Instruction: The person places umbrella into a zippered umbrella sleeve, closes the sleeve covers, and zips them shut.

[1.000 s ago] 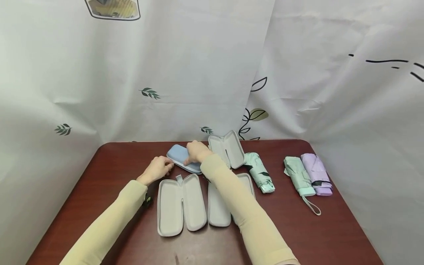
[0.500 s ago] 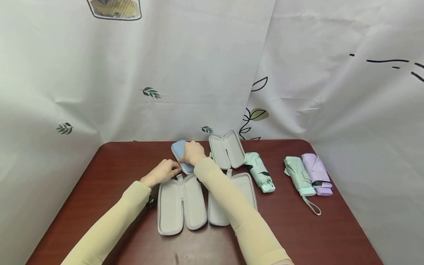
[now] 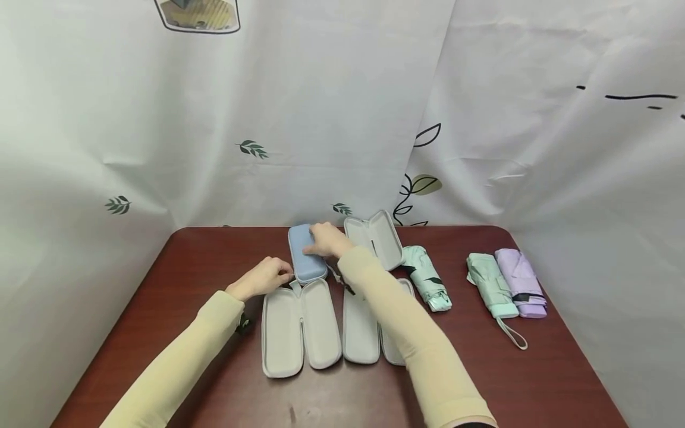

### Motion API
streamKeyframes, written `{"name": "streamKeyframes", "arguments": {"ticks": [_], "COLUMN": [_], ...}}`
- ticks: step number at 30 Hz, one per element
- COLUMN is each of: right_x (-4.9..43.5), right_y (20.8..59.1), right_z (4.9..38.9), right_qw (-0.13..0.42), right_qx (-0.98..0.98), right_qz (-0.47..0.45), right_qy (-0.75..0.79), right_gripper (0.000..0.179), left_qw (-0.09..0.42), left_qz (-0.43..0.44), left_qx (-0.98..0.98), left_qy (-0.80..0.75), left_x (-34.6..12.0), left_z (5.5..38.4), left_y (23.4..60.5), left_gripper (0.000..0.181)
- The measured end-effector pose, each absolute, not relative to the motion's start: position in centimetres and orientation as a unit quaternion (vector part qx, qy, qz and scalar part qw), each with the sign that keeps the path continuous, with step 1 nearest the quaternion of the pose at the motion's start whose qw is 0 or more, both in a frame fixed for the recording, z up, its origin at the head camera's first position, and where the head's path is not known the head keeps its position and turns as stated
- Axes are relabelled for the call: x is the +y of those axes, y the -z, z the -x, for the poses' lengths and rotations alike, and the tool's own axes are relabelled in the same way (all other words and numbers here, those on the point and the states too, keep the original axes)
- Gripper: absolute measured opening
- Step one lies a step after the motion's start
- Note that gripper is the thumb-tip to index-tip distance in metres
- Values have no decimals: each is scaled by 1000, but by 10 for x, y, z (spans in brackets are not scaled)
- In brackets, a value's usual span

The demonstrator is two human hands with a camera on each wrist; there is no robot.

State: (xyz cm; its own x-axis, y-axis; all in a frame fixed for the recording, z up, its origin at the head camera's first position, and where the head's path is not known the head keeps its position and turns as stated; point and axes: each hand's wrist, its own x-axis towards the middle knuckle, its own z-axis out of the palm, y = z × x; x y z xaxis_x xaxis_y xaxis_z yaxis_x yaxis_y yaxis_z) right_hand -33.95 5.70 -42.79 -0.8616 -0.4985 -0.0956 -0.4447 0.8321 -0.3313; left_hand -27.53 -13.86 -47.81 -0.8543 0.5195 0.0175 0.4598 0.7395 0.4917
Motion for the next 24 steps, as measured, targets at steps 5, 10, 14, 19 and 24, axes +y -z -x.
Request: {"name": "streamKeyframes", "arguments": {"ticks": [5,10,14,19,24], "right_x": [68,66,64,61,52], "right_y": [415,410,412,414,418], "right_z": [345,341,336,336,341], "right_qw": [119,146,158,146,153], "right_qx": [921,902,900,903,898], "right_qz": [360,406,405,403,411], "right_qy": [92,-6,-38,-39,-37], "right_gripper": [64,76,77,81,84], "left_qw": [63,71,70,47,31], "left_qz": [-253,-249,-245,-243,-240], "left_qx": [931,932,934,940,942], "left_qy": [-253,-255,-251,-236,-231], "left_x": [-145,-147,-148,-151,-156], "left_z": [278,280,282,285,287], "left_y": [479,481,482,483,480], "left_gripper": [10,10,11,12,11]}}
